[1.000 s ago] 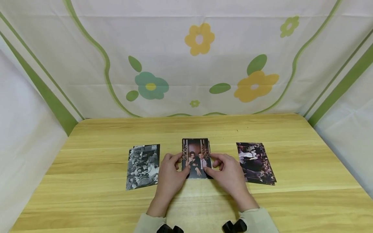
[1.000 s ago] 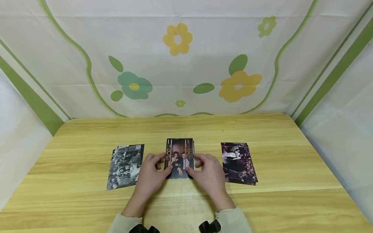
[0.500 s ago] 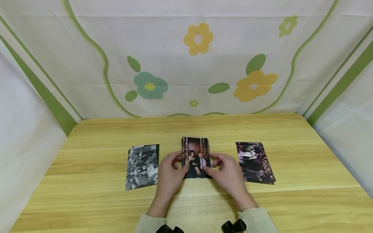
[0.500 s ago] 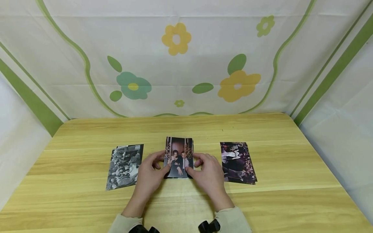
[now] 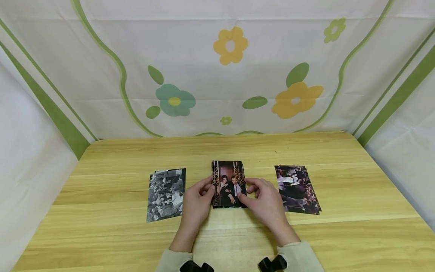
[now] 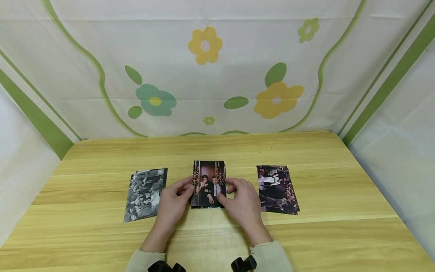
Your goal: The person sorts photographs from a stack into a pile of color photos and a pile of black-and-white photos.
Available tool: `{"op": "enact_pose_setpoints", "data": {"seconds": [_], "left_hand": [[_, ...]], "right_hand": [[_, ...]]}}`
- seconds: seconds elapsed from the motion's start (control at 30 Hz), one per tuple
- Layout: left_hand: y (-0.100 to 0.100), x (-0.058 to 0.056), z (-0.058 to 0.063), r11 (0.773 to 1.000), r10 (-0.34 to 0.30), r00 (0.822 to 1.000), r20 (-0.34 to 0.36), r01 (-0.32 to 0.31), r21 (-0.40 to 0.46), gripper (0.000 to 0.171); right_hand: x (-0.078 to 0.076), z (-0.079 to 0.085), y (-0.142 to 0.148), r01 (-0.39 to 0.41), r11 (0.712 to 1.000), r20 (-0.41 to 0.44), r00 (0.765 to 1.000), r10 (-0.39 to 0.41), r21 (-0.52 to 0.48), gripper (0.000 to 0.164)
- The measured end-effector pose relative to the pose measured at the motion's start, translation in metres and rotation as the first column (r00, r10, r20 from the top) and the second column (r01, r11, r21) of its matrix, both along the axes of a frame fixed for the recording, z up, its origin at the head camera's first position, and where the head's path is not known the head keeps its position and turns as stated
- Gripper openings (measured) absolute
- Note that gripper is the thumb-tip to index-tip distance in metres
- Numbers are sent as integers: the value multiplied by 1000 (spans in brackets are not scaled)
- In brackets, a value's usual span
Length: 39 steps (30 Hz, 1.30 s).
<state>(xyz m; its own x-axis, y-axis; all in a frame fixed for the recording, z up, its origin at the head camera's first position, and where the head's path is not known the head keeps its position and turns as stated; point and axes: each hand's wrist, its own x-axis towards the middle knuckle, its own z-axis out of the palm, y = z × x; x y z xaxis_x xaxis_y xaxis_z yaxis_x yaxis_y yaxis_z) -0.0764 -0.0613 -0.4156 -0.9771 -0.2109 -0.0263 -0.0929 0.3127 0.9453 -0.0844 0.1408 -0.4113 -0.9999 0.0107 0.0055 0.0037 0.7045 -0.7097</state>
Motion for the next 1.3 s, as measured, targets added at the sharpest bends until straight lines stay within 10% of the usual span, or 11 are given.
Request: {"op": "enact_pose_setpoints", "data": {"seconds": [0.5,0.9,1.3], "left_hand": [[-4,3,12,960,34,996,79,-54,275,32],[-18,3,44,991,-1,999,-50,7,134,29],[-18,8,58,984,-6,998,-62,17,180,31]], "right_hand": [[3,22,-1,21,956,23,1000,-15,-293,45],[10,48,-1,-50,828,-68,998,15,-558,48],[12,47,-1,-71,823,-101,995,17,-564,46]]}}
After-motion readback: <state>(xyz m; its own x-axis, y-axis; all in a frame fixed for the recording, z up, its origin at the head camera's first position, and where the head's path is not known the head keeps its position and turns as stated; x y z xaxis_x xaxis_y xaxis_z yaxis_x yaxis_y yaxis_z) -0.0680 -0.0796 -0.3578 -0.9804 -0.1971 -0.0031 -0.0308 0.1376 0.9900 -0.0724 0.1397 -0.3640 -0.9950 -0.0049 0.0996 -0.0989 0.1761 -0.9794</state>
